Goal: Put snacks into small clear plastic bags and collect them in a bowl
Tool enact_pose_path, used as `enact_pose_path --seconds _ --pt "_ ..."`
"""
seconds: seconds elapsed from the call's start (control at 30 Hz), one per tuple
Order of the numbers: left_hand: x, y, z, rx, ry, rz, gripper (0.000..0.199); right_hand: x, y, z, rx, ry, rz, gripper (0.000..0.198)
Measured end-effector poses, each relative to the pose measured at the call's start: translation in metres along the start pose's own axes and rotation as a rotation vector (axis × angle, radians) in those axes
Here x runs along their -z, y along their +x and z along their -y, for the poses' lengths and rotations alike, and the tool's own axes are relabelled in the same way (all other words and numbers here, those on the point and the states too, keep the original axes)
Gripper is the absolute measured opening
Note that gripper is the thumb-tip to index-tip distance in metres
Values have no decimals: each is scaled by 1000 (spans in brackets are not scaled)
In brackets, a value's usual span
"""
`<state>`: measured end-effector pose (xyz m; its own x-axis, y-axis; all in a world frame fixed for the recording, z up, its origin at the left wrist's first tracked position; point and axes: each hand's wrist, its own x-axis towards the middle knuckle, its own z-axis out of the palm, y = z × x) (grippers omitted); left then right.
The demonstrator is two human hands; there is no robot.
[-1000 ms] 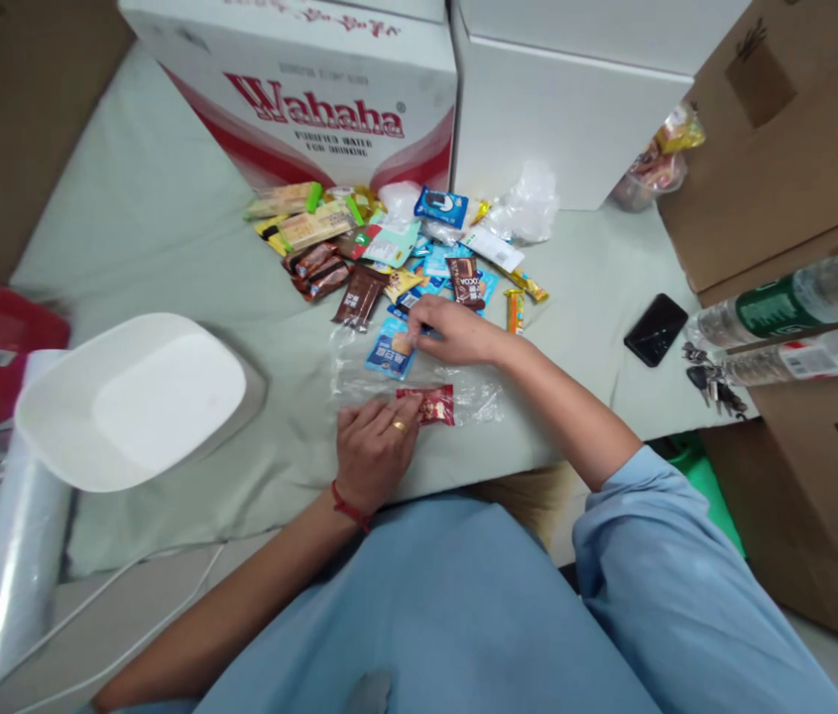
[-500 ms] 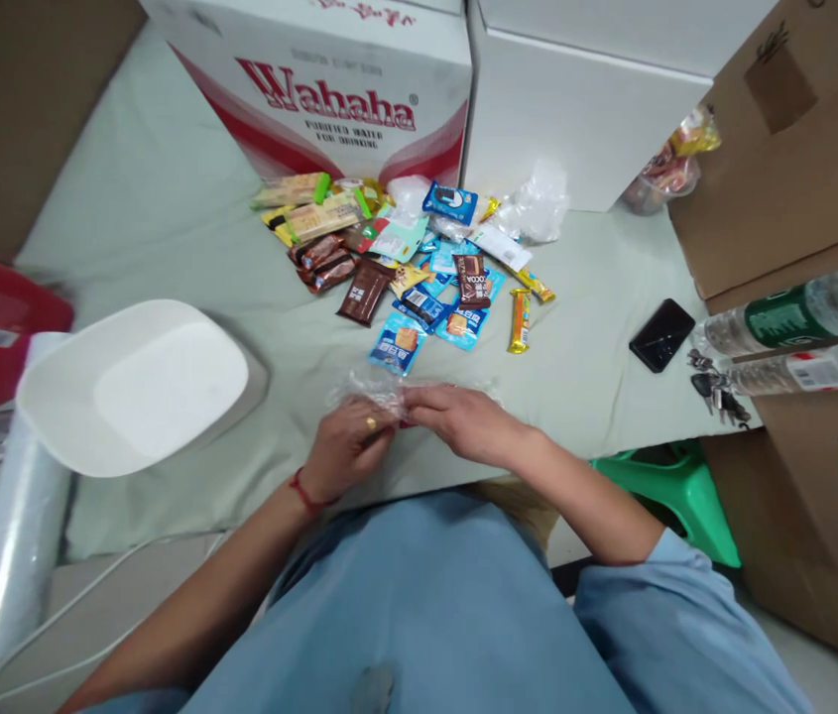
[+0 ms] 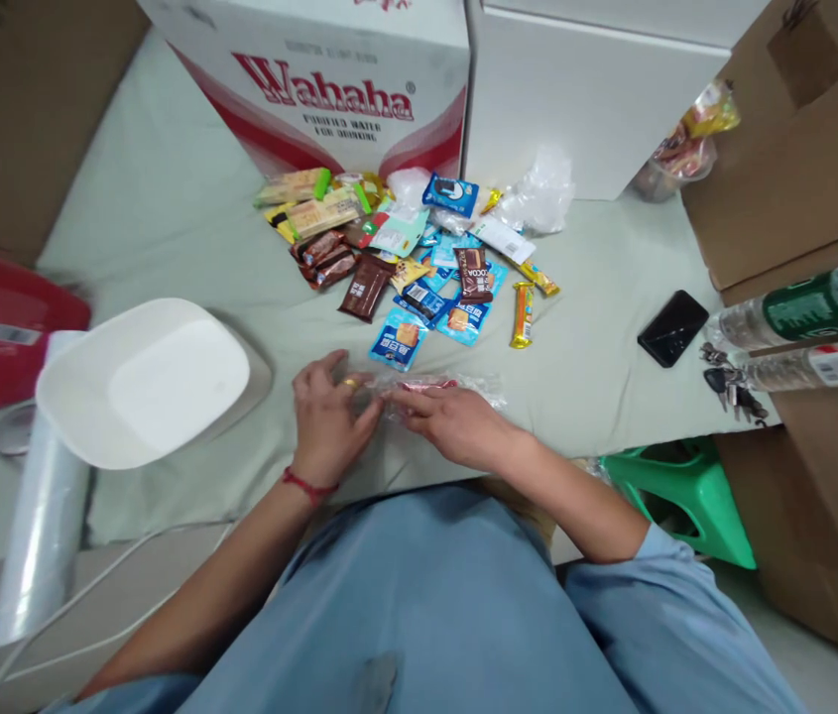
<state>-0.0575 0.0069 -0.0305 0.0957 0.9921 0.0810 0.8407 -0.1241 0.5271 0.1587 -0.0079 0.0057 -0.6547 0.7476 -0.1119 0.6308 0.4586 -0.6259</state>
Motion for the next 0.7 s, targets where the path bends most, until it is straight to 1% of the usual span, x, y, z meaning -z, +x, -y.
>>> enact_pose_path --seconds 0.07,0.13,0.23,0.3,0.37,0.47,0.53,0.6,0.63,0.67,0.7 --pt "3 -4 -3 -20 -68 -16 23 2 -3 1 -118 154 -62 38" --pt "9 -6 -3 -11 -152 -35 25 4 -6 2 -227 286 -102 40" --pt "19 -7 -9 -44 -264 -35 27 5 -9 2 -293 355 -87 26" --pt "25 -8 -20 -74 -336 -23 25 1 -8 -1 -265 351 -81 21" --pt "27 -8 -34 -76 -426 24 24 -4 -7 -5 -172 303 -95 20" --pt "20 -10 -51 -71 -577 151 30 -9 -11 -12 -4 152 -121 27" --pt "11 -13 -54 -130 -622 217 39 -7 -18 -16 51 93 -134 31" --pt "0 -17 -51 -245 -556 228 46 -1 -30 -19 87 110 -156 32" --pt "-5 -19 -49 -309 -487 219 47 2 -36 -21 91 128 -193 33" --pt "-10 -21 -48 -365 -402 202 46 4 -42 -24 66 138 -256 34" --pt "-14 -22 -47 -410 -309 181 45 4 -47 -27 6 131 -344 36"
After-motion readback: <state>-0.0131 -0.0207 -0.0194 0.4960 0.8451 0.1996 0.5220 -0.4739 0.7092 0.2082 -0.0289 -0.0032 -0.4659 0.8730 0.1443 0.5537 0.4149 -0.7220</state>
